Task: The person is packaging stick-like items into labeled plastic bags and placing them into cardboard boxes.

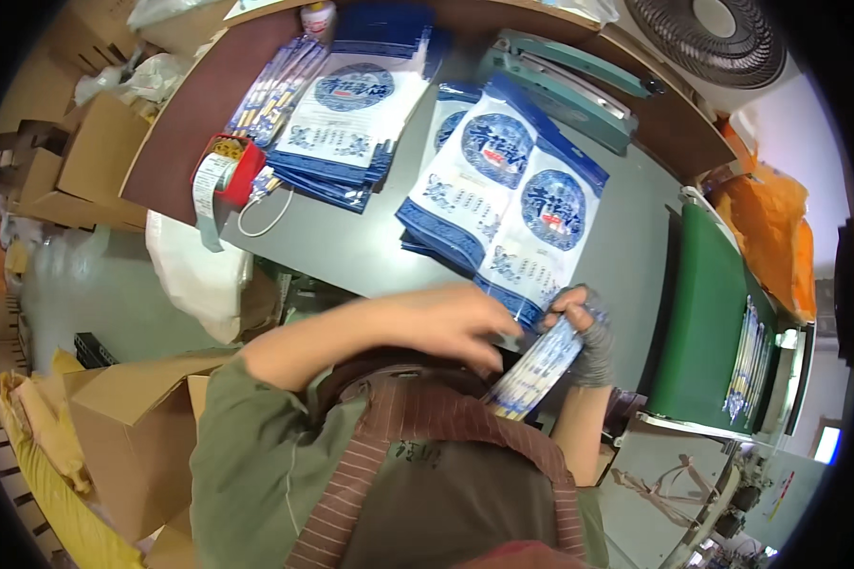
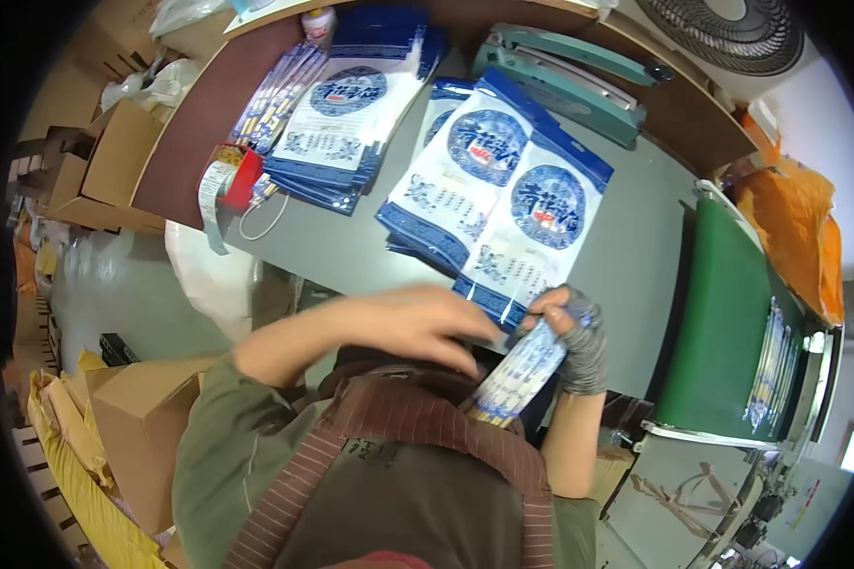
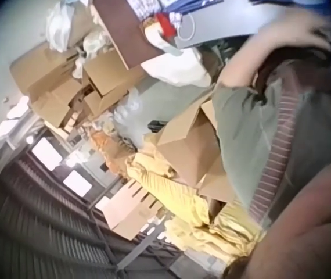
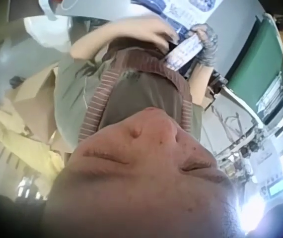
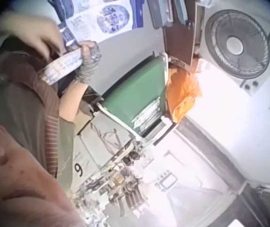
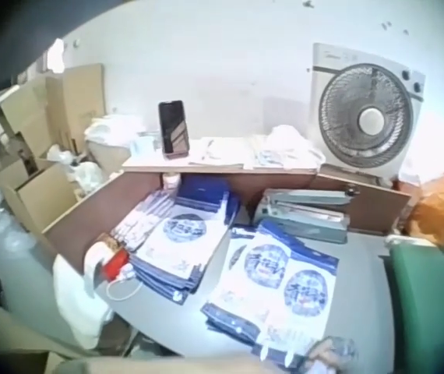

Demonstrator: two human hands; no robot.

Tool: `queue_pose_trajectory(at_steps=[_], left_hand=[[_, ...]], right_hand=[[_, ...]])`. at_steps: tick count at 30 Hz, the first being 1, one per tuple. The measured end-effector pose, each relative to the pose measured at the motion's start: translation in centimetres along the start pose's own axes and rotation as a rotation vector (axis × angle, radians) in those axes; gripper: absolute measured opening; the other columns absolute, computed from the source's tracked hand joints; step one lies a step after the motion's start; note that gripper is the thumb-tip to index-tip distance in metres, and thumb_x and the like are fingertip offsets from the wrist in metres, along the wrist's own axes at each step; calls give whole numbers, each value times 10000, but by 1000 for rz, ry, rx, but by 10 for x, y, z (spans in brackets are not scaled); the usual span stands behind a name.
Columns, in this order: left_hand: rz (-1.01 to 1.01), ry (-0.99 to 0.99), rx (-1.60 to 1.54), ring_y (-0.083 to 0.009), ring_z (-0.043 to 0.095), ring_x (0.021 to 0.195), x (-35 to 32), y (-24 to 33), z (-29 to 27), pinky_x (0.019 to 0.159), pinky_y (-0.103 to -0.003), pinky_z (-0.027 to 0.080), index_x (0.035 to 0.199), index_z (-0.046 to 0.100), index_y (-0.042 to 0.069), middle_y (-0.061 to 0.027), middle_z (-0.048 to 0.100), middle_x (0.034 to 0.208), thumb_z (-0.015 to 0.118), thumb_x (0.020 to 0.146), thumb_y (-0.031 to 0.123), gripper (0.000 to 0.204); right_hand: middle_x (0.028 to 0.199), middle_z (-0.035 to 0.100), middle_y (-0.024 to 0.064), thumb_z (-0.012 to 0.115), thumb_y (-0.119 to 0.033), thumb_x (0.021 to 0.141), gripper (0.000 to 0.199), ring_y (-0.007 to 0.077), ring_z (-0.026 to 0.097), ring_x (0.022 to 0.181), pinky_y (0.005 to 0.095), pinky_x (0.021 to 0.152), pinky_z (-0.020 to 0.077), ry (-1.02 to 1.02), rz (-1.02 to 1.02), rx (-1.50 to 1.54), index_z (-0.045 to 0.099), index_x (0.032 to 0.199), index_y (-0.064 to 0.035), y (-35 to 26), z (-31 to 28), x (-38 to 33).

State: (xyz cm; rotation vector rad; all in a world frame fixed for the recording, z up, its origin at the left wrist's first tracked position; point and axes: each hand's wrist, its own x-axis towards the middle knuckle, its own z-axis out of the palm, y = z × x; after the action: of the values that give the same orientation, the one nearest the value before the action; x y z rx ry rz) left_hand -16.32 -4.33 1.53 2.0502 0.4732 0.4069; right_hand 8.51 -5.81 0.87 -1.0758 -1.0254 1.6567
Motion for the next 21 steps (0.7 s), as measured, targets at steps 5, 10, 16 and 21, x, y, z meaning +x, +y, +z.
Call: queue_pose_trajectory(at_steps=[5,10,16,21], left_hand=[[-552,617,1142,-310,507,1165,-127,-49,-107,954,-378,446,1177,545,22,-136,542,1239,601,755,-11,427],[-419,678,1118,-286,625,975,-168,-100,-131,815,-352,509,987,617,23,-113,650,1046,610,772,20,215],[-484,719,546,-213,589,740,-160,-111,-165,654,-320,448,874,526,10,-101,596,791,667,788,17,165],[-466,775,328,-106,481,660,-153,-113,-174,616,-285,419,903,565,-18,-73,496,673,626,860,101,140]], right_hand=[[691,616,127,678,-261,742,288,196,596,604,294,585,517,32,52,11,580,828,-3,-3,24,6],[681,615,123,676,-243,733,268,183,599,591,277,587,526,22,70,28,583,808,-3,-3,45,12],[703,631,130,674,-232,757,257,188,610,597,289,574,532,38,44,33,593,848,-6,2,44,11],[712,631,130,667,-238,763,265,198,617,610,296,560,531,41,58,46,603,865,-2,4,40,8]])
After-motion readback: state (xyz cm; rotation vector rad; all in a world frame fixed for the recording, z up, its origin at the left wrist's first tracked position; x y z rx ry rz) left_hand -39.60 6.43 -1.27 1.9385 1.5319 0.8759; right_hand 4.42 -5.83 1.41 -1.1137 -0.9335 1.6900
